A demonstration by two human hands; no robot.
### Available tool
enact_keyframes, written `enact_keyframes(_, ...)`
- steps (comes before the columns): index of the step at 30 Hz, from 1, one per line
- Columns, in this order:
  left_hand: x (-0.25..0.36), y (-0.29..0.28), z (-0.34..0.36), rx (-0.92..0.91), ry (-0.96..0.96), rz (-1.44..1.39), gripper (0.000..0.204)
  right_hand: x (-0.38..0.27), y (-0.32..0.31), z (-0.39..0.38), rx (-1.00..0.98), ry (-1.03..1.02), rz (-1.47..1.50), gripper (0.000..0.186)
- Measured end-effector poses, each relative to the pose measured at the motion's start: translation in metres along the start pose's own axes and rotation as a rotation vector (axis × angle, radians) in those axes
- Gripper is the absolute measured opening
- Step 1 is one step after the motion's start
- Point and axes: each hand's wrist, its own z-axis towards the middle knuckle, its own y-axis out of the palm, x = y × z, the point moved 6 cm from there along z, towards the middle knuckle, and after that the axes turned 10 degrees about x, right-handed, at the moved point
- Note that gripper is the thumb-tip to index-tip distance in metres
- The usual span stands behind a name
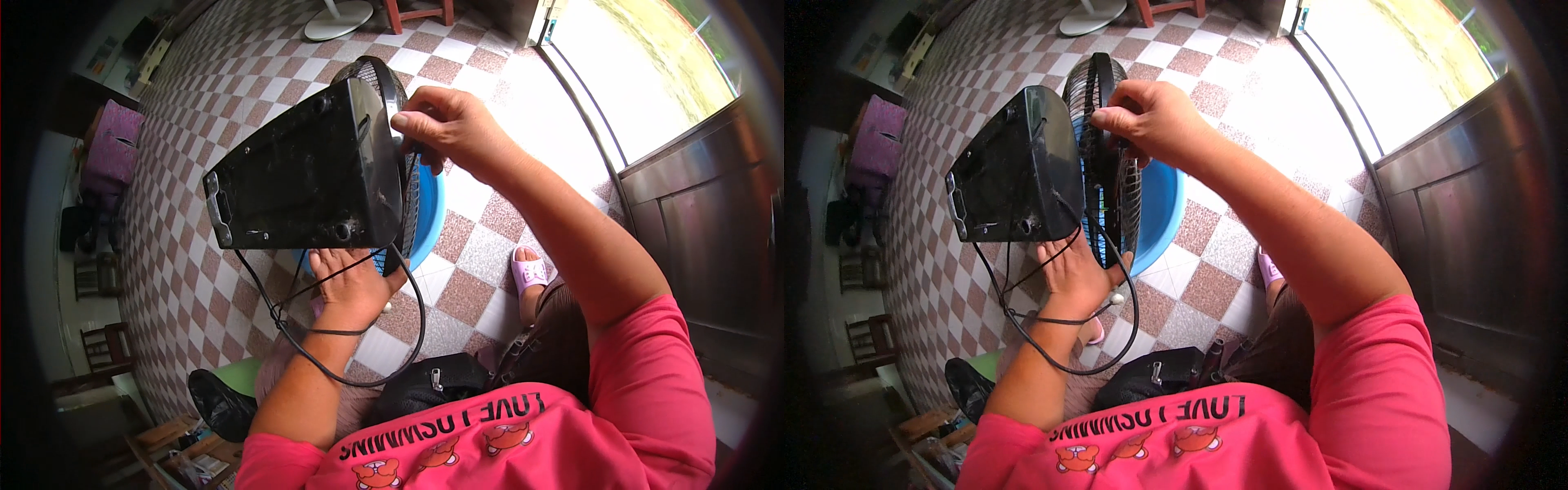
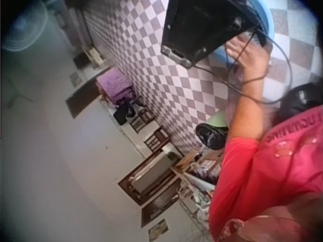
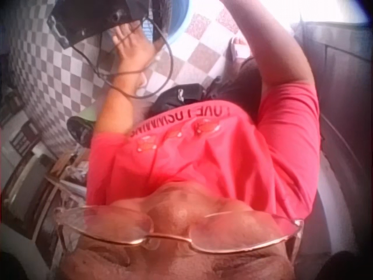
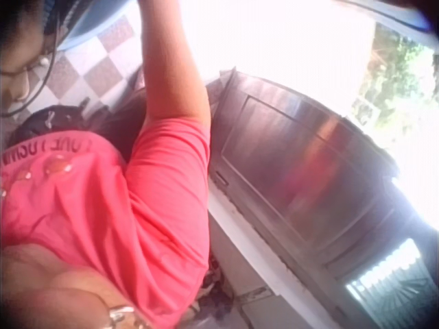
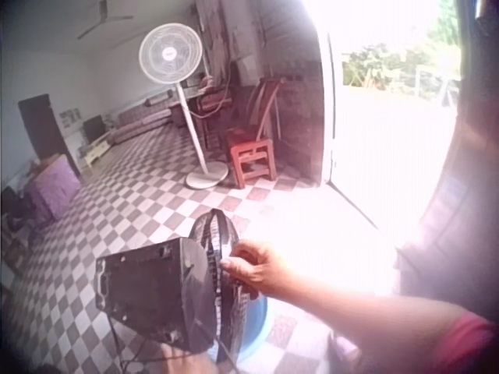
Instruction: The person uses a screwdriver to remove screws from the base of a fan, pulls the base panel away, and handles a small metal component with a spring.
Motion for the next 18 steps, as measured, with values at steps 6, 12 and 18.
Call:
enact_keyframes(6,-0.002,-0.005,0.0,0.099,0.0,-0.087,0.097,-0.007,-0.011,0.007,-0.31,0.042,-0.424,0.017)
enact_keyframes(12,-0.008,-0.004,-0.001,0.129,-0.023,-0.152,0.094,-0.031,0.009,0.004,-0.622,-0.006,-1.066,0.015)
enact_keyframes(18,-0.007,-0.017,0.001,0.196,0.019,-0.19,0.1,-0.05,0.039,0.009,-0.75,-0.254,-1.252,0.018)
